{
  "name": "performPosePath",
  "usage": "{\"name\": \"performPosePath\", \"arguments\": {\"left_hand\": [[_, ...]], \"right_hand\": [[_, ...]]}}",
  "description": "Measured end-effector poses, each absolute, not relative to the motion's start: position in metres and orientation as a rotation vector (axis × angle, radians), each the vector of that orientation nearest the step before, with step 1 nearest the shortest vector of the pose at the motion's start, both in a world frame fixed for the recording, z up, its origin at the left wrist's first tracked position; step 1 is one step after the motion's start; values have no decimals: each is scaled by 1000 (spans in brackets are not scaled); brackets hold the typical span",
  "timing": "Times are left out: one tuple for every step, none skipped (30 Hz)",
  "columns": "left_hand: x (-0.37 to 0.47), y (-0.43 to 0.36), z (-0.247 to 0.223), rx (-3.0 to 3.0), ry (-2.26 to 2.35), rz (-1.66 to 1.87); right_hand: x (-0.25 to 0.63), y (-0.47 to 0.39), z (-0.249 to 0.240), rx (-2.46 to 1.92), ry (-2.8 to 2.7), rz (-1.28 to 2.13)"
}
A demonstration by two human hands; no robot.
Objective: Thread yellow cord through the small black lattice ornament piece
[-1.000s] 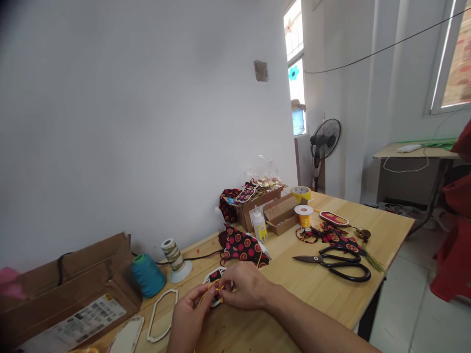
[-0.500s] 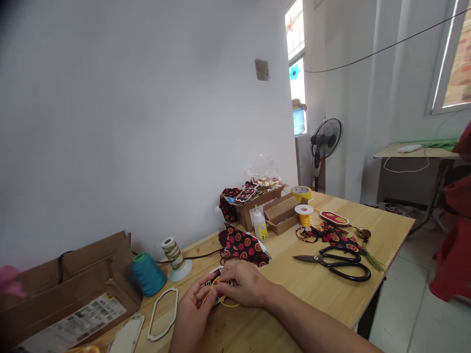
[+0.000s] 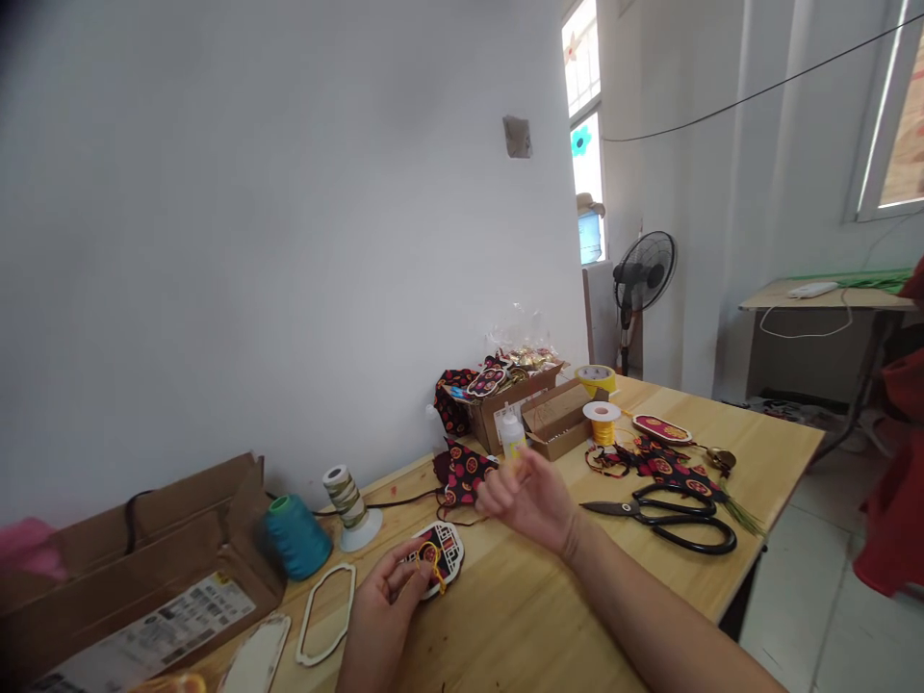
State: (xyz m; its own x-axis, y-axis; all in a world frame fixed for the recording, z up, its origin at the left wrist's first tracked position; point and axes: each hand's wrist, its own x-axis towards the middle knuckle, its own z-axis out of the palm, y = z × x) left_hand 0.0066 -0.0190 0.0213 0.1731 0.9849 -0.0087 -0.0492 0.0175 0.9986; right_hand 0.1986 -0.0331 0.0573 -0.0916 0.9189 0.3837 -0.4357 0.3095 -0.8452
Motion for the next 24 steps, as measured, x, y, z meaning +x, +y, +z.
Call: {"name": "performPosePath", "arguments": {"left_hand": [[7,-19,22,1243,1063,1101],[8,-20,22,1247,1072,1103],[9,-20,23,1249,1075,1105],[10,-20,23,1246,1076,1104],[11,-20,23,1241,1075,1104],[11,-20,23,1236,1076,1104],[11,-20,22,1234,1080,1106],[10,-20,22,1238,1083,1112],[9,-19,21,1248,1086,1118],[8,-19,20,1263,1086,1122],[7,-18,19,1280,1083,1123],[6,-18,18,1298,1080,1118],[6,-18,17,1313,1078,1111],[5,-17,16,1325,1078,1102],[5,-17,16,1334,1077,1096],[5,-17,16,1340,1073,1094],[5,-17,15,1344,1067,1093],[5,-16,15,1347,1061,1096],[6,-16,15,1351,1057,1102],[6,-16,14,1357,1056,1105],[6,-15,14,1363,1056,1109],[6,-15,14,1368,1056,1111],[7,-15,13,1371,1055,1112],[7,-15,13,1371,1055,1110]], "right_hand": [[205,-34,59,-515,-1112,1271],[210,-34,60,-526,-1085,1295],[213,-33,60,-590,-1095,1300],[212,-31,59,-686,-1132,1280],[210,-29,56,-806,-1195,1238],[204,-26,53,-933,-1278,1167],[197,-24,50,-1002,-1330,1116],[189,-23,46,-1036,-1367,1084],[181,-23,42,-1062,-1405,1052],[172,-24,39,-1083,-1453,1023],[164,-26,36,-1120,-1529,970],[158,-29,34,-1175,-1649,867],[152,-32,32,-1225,-1751,751],[148,-35,32,-1265,-1835,638],[145,-37,31,-1297,-1896,536],[143,-39,31,-1317,-1921,465],[142,-40,31,-1331,-1932,418],[142,-40,31,-1344,-1931,389],[142,-39,30,-1357,-1926,374],[143,-37,29,-1368,-1921,369],[144,-35,28,-1377,-1917,378],[144,-33,26,-1383,-1914,397],[145,-31,24,-1382,-1913,425],[145,-29,23,-1371,-1909,458]]}}
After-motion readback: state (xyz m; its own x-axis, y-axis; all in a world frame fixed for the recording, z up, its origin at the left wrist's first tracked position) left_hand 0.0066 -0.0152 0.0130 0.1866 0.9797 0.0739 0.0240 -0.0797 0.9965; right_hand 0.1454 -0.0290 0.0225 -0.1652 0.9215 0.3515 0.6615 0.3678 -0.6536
